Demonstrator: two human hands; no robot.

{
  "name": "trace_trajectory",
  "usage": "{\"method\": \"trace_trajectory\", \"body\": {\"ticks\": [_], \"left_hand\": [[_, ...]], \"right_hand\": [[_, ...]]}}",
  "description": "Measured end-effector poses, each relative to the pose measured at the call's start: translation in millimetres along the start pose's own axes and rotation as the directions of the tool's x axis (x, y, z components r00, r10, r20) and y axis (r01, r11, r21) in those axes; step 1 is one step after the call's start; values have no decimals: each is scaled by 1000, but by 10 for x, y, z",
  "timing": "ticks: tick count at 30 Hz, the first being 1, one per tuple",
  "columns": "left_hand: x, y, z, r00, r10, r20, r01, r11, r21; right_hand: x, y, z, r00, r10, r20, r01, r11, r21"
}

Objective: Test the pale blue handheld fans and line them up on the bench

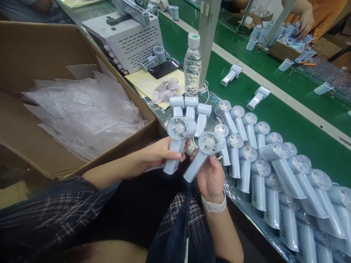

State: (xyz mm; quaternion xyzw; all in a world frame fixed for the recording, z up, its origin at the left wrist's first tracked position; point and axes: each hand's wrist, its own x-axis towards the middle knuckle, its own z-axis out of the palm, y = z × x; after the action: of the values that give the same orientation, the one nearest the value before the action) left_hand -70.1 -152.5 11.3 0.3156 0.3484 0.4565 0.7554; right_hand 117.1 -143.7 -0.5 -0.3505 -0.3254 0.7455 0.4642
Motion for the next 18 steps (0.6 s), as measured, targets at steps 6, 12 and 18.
{"method": "trace_trajectory", "body": {"ticks": [6,12,18], "left_hand": [[46,-61,-98,997,70,43,-64,991,-115],[17,-37,-134,991,130,13,-129,991,-35],[4,10,-116,993,119,-6,-118,991,56]], "right_hand": [[-1,-20,80,997,46,66,-45,999,-11],[17,-63,42,999,-42,14,41,998,58],[11,-13,-56,988,-104,-115,116,988,102]]}}
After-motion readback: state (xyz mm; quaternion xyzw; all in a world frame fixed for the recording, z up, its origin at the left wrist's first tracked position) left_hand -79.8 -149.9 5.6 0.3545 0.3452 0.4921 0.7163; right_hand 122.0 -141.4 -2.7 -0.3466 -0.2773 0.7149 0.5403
